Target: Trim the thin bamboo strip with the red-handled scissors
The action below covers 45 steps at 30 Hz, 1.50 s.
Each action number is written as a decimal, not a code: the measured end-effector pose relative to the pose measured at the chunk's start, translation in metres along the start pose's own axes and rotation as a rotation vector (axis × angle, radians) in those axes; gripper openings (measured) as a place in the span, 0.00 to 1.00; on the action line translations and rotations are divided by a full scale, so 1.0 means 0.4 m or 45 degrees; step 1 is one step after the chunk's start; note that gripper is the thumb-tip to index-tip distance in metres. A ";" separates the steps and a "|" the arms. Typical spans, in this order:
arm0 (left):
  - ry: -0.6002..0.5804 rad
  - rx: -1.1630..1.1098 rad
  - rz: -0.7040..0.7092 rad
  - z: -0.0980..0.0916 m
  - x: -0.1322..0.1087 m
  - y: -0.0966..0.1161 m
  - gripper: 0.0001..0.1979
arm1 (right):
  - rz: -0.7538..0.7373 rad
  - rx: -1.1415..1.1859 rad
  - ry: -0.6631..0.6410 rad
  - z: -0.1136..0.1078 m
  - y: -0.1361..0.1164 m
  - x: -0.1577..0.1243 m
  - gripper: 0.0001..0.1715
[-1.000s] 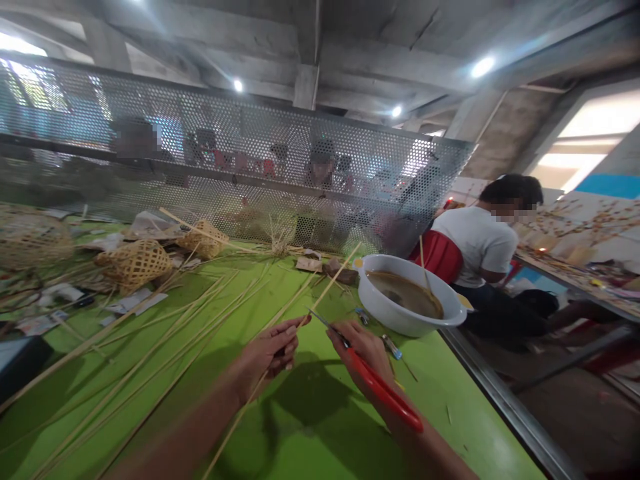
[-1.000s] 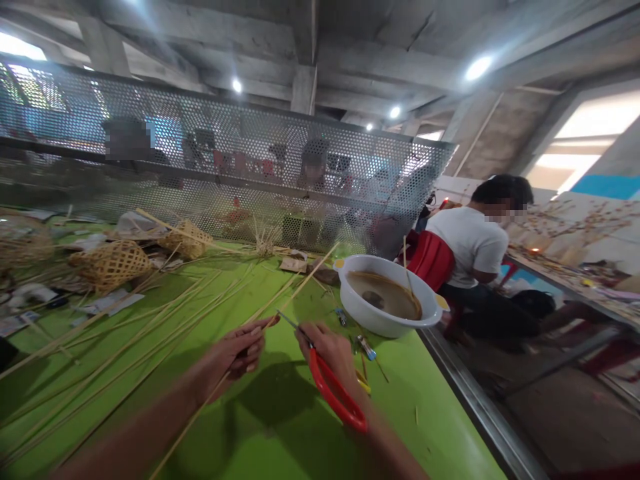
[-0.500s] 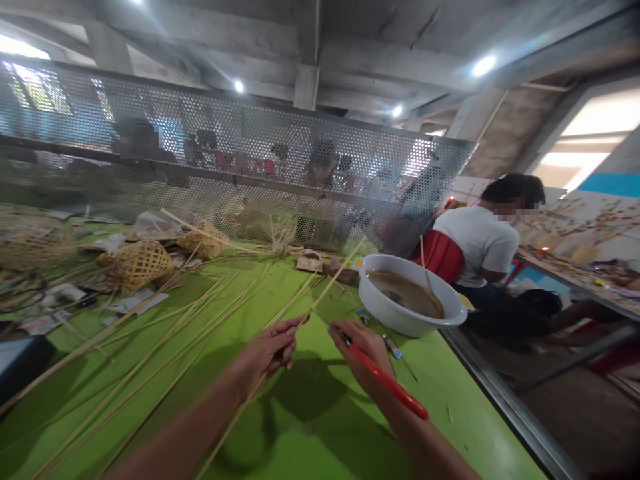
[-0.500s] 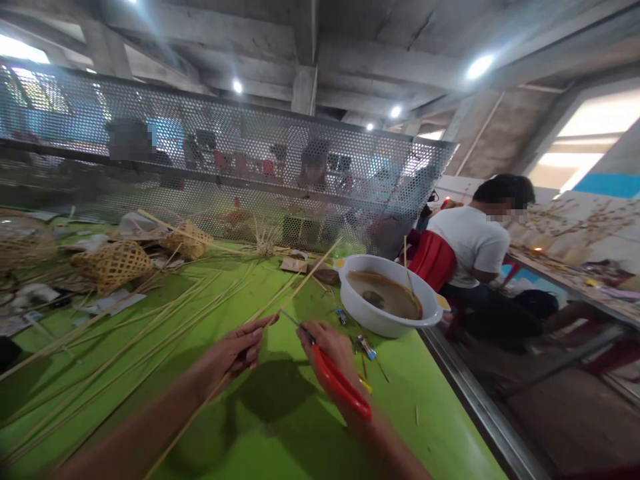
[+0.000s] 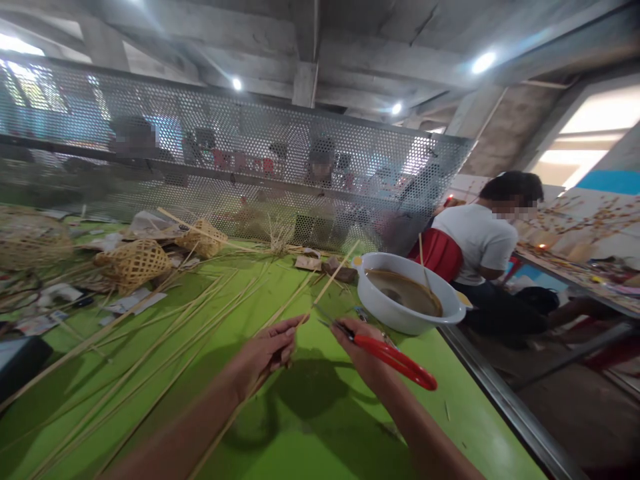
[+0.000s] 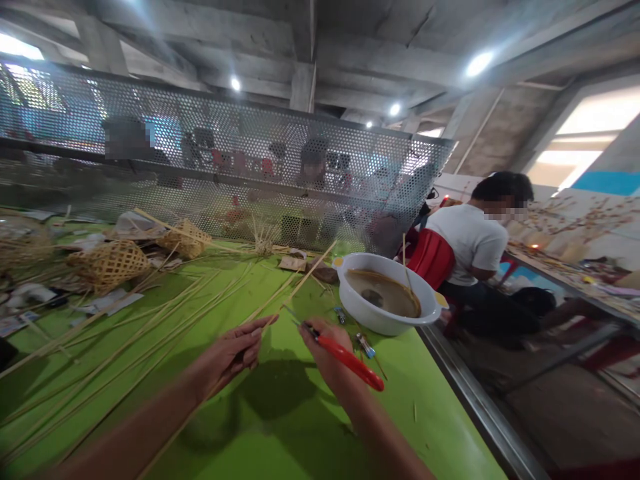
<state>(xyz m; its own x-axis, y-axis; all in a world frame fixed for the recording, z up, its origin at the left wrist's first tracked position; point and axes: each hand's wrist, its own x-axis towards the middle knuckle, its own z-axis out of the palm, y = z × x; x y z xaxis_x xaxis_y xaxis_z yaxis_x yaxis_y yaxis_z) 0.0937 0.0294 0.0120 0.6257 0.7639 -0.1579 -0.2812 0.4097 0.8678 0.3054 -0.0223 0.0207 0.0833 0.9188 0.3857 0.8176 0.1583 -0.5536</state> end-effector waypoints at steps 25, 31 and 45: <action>-0.124 0.386 0.038 0.031 -0.001 -0.028 0.11 | 0.191 0.285 0.066 -0.004 0.004 0.005 0.20; -0.203 0.649 0.032 0.034 0.003 -0.072 0.13 | 0.178 0.355 0.040 -0.009 -0.047 -0.006 0.17; -0.106 0.549 0.001 0.022 -0.003 -0.033 0.15 | 0.196 0.315 0.215 -0.065 0.022 0.020 0.15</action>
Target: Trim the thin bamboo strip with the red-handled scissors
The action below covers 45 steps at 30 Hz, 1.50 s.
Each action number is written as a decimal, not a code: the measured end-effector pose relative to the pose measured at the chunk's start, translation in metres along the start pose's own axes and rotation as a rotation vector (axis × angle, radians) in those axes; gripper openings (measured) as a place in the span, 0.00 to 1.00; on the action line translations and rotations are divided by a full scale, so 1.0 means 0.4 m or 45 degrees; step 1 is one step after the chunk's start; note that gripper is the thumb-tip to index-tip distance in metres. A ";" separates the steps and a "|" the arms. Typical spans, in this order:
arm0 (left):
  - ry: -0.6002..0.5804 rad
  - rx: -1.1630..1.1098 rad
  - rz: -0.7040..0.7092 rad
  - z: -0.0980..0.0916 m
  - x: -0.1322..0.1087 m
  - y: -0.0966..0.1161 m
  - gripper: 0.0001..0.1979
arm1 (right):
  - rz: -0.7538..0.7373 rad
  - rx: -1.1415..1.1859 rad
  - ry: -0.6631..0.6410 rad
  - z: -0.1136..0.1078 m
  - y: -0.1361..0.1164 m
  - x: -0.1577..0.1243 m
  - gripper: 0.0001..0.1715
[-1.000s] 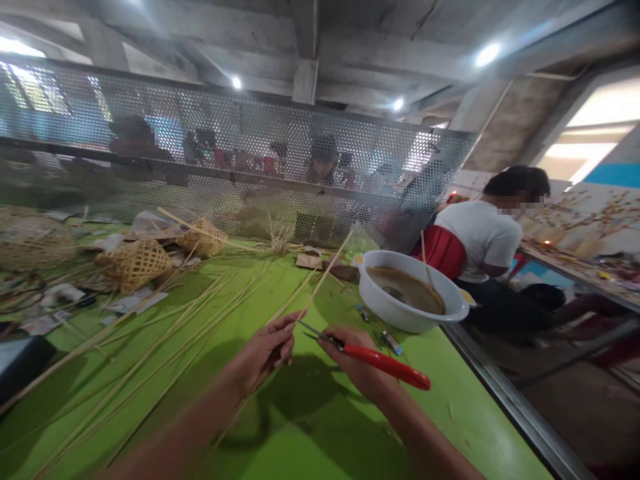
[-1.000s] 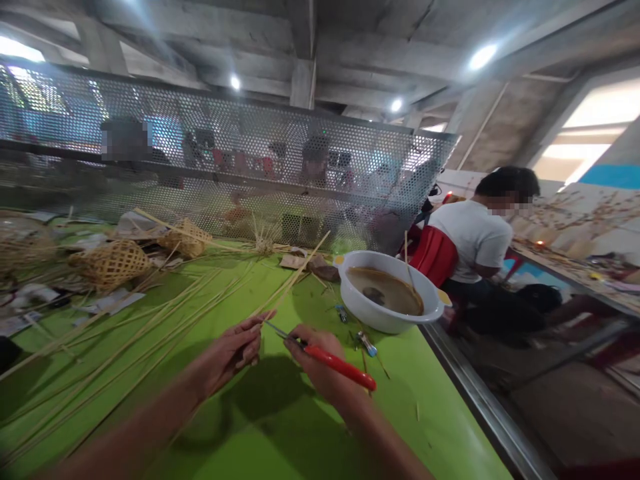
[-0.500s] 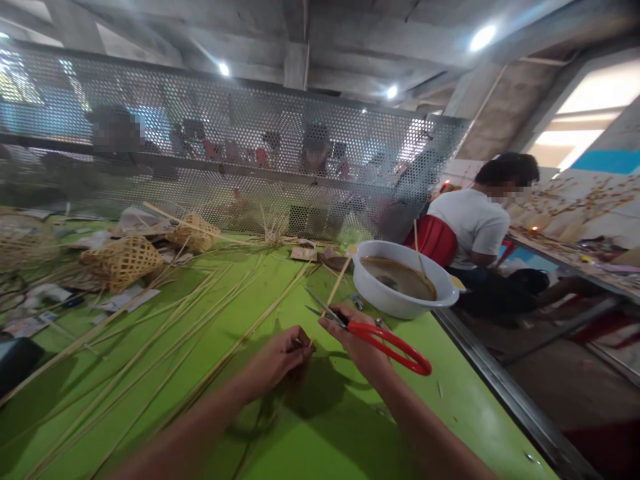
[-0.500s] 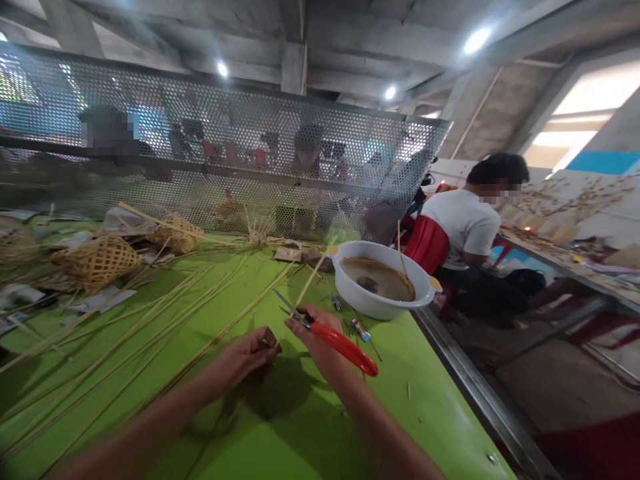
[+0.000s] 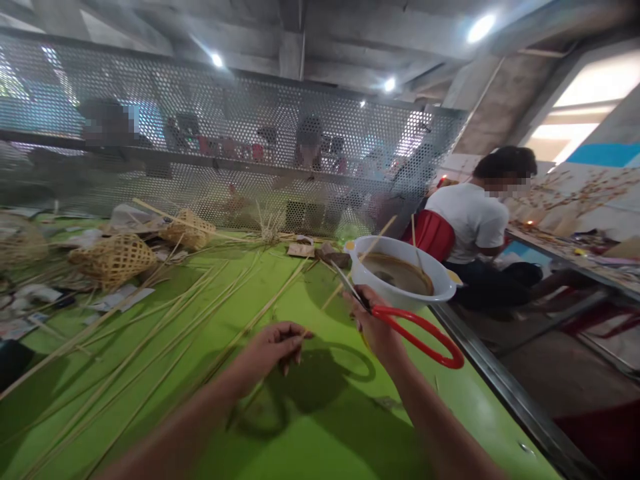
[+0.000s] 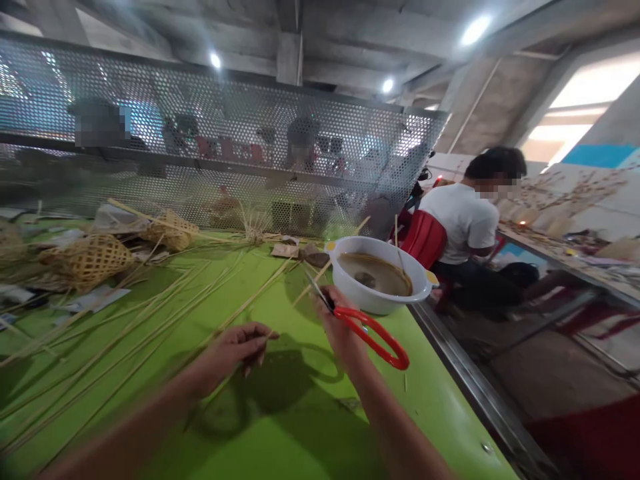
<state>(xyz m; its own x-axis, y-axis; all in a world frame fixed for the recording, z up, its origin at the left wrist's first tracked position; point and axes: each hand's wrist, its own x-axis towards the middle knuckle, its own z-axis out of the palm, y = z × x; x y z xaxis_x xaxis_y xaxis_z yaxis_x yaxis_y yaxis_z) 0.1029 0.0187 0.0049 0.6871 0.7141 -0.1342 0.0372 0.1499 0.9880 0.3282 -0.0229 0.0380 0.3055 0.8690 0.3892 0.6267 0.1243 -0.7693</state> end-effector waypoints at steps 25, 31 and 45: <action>0.085 -0.528 0.010 -0.018 0.001 0.024 0.21 | -0.139 -0.282 -0.335 0.050 -0.032 -0.042 0.18; -0.015 -0.630 0.010 -0.027 0.003 0.014 0.19 | -0.148 -0.299 -0.284 0.052 -0.024 -0.041 0.18; 0.024 -0.668 0.031 -0.031 0.014 0.002 0.18 | -0.271 -0.277 -0.415 0.082 -0.030 -0.072 0.15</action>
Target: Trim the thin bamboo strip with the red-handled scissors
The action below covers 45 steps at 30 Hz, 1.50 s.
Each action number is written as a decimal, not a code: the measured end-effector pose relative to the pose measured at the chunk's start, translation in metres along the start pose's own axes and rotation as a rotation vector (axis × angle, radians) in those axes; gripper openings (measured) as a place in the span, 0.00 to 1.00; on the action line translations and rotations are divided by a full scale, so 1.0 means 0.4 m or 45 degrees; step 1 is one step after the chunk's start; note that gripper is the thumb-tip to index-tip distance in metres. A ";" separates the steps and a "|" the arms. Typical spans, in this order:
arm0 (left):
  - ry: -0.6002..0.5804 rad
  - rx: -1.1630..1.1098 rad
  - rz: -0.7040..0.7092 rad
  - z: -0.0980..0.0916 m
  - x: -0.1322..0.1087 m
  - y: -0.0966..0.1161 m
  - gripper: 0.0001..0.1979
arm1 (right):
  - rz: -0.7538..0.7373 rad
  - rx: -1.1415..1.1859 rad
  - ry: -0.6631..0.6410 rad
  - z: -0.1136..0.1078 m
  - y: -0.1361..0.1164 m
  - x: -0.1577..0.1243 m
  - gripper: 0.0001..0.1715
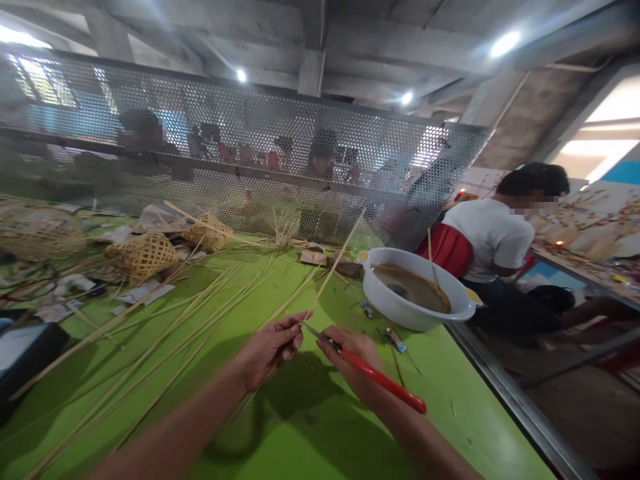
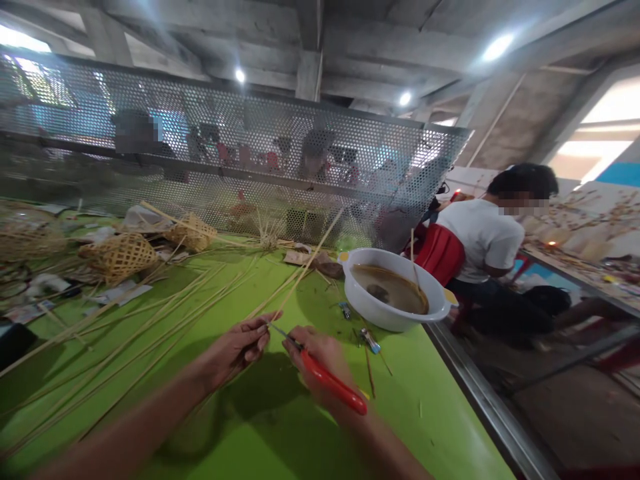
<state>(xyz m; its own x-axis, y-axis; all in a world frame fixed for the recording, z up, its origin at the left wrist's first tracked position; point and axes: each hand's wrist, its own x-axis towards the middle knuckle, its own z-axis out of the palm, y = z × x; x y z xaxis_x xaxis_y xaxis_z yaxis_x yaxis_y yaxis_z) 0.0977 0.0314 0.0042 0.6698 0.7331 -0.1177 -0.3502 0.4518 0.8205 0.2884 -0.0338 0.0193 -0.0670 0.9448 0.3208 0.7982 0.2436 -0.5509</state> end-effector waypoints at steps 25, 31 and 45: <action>-0.117 0.699 0.028 0.057 -0.020 -0.010 0.22 | 0.265 0.471 0.130 -0.022 0.020 0.020 0.15; -0.149 0.687 -0.039 0.045 -0.011 -0.021 0.11 | 0.304 0.544 0.219 -0.043 0.026 0.021 0.18; 0.092 0.225 0.036 0.034 -0.015 0.013 0.20 | 0.162 0.122 0.056 -0.008 -0.001 0.005 0.13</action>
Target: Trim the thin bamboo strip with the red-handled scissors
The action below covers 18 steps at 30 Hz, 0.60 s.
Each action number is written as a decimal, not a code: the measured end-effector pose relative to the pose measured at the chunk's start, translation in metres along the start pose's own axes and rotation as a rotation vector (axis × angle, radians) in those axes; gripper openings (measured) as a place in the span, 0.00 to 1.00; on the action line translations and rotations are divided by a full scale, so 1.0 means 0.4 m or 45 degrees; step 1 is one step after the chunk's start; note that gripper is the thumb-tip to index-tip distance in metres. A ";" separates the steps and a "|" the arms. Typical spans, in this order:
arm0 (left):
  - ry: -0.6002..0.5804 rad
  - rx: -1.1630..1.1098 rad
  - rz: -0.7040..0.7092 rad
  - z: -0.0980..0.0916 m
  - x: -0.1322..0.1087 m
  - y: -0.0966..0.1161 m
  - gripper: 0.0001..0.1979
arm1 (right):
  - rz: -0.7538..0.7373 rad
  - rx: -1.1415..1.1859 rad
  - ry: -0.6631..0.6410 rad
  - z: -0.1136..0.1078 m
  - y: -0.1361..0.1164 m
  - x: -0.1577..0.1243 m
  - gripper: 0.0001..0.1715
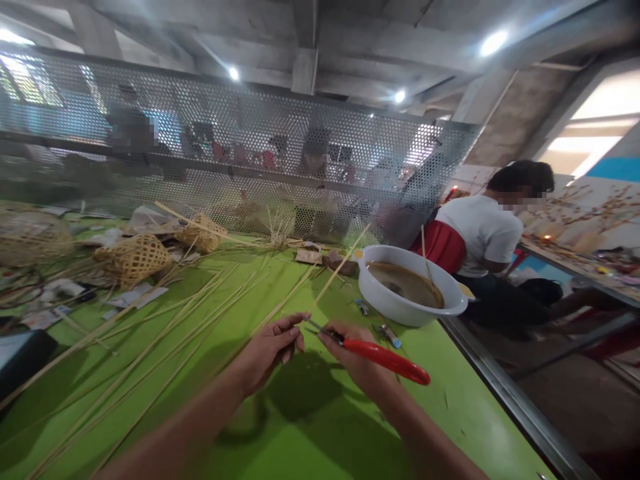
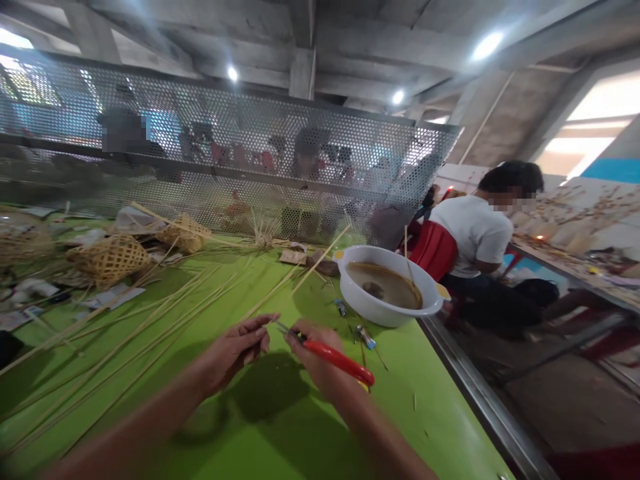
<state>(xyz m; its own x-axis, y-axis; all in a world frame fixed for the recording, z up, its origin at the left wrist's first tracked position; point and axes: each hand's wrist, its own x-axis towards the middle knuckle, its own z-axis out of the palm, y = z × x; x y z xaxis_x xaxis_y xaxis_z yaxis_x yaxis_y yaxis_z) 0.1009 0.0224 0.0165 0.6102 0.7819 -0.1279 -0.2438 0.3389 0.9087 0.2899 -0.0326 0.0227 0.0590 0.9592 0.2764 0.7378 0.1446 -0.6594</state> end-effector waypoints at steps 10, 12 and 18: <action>-0.072 -0.122 0.021 -0.012 0.007 -0.011 0.19 | 0.022 -0.118 0.071 -0.017 0.005 0.008 0.15; -0.052 -0.141 0.020 -0.014 0.011 -0.013 0.18 | -0.026 -0.101 -0.027 -0.006 -0.009 -0.002 0.13; -0.091 -0.154 0.026 -0.012 0.011 -0.013 0.18 | -0.004 -0.120 0.040 -0.011 -0.002 0.006 0.14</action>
<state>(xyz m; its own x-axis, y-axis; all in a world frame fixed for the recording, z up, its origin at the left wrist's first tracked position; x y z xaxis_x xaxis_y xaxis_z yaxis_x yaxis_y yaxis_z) 0.1010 0.0266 0.0092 0.6553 0.7514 -0.0774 -0.3432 0.3874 0.8556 0.2924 -0.0316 0.0271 0.0768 0.9506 0.3008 0.7979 0.1223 -0.5902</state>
